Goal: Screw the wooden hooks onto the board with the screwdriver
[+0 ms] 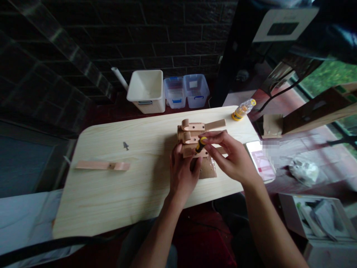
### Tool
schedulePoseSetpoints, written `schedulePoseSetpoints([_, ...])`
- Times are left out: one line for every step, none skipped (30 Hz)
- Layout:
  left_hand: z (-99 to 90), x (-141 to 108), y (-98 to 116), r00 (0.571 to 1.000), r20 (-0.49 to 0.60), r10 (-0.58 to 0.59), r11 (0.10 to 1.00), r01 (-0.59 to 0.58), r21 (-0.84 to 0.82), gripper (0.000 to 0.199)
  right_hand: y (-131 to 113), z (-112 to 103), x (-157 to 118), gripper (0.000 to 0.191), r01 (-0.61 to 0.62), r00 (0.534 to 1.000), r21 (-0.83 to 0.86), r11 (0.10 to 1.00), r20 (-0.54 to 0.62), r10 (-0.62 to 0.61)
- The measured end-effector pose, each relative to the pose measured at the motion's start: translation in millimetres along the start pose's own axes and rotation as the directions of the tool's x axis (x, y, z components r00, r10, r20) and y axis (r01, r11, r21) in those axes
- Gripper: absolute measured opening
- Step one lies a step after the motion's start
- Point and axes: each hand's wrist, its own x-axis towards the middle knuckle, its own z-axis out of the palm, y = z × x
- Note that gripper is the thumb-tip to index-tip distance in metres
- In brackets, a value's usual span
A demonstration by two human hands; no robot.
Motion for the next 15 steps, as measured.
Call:
schedulePoseSetpoints([-0.1,0.1,0.3,1.000,0.002,-0.006,1.000,0.006,-0.002,0.036,0.8,0.2,0.3,0.007,0.001,1.000,-0.003,1.000,-0.009,-0.001])
schedulePoseSetpoints([-0.1,0.0,0.4,1.000,0.007,-0.012,1.000,0.013,-0.004,0.037,1.4,0.3,0.6,0.007,0.004,1.000,-0.006,1.000,-0.016,-0.004])
schedulePoseSetpoints([0.0,0.0,0.5,1.000,0.011,-0.018,1.000,0.018,-0.006,0.038,1.9,0.3,0.7,0.007,0.008,1.000,-0.010,1.000,-0.020,-0.008])
schedulePoseSetpoints([0.1,-0.1,0.4,1.000,0.015,-0.022,1.000,0.023,-0.006,0.037,2.1,0.2,0.8,0.007,0.013,1.000,-0.015,1.000,-0.021,-0.013])
schedulePoseSetpoints([0.3,-0.2,0.3,1.000,0.018,-0.025,1.000,0.025,-0.005,0.037,2.1,0.0,0.8,0.008,0.018,1.000,-0.016,1.000,-0.019,-0.018])
schedulePoseSetpoints([0.5,-0.3,0.0,0.999,0.023,-0.028,1.000,0.028,-0.002,0.036,1.7,-0.2,0.6,0.009,0.019,1.000,-0.013,1.000,-0.010,-0.019])
schedulePoseSetpoints([0.7,-0.3,-0.2,0.999,0.028,-0.031,1.000,0.031,0.002,0.036,1.2,-0.5,0.4,0.010,0.019,1.000,-0.006,1.000,-0.001,-0.019])
schedulePoseSetpoints([0.9,-0.3,-0.5,0.999,0.033,-0.033,0.999,0.032,0.005,0.036,0.6,-0.8,0.2,0.011,0.015,1.000,0.005,1.000,0.008,-0.015])
schedulePoseSetpoints([1.0,-0.3,-0.7,0.999,0.036,-0.032,0.999,0.031,0.007,0.036,0.0,-0.9,0.0,0.012,0.008,1.000,0.015,1.000,0.016,-0.008])
schedulePoseSetpoints([1.0,-0.3,-0.9,0.999,0.036,-0.028,1.000,0.028,0.009,0.037,-0.6,-1.1,-0.1,0.013,0.004,1.000,0.020,1.000,0.020,-0.004])
schedulePoseSetpoints([1.1,-0.2,-1.1,0.999,0.032,-0.024,1.000,0.024,0.011,0.037,-1.1,-1.2,-0.1,0.012,0.001,1.000,0.017,1.000,0.019,-0.001])
schedulePoseSetpoints([1.1,-0.2,-1.2,1.000,0.025,-0.018,1.000,0.018,0.013,0.037,-1.4,-1.3,0.0,0.011,0.002,1.000,0.008,1.000,0.015,-0.003])
schedulePoseSetpoints([1.1,-0.2,-1.2,1.000,0.019,-0.013,1.000,0.013,0.014,0.037,-1.6,-1.4,0.3,0.010,0.007,1.000,-0.004,1.000,0.010,-0.007])
schedulePoseSetpoints([1.0,-0.2,-1.3,1.000,0.015,-0.009,1.000,0.009,0.016,0.036,-1.6,-1.5,0.7,0.010,0.013,1.000,-0.017,1.000,0.005,-0.013])
schedulePoseSetpoints([1.0,-0.2,-1.3,1.000,0.016,-0.007,1.000,0.007,0.017,0.036,-1.5,-1.7,1.1,0.009,0.019,1.000,-0.029,0.999,0.001,-0.019])
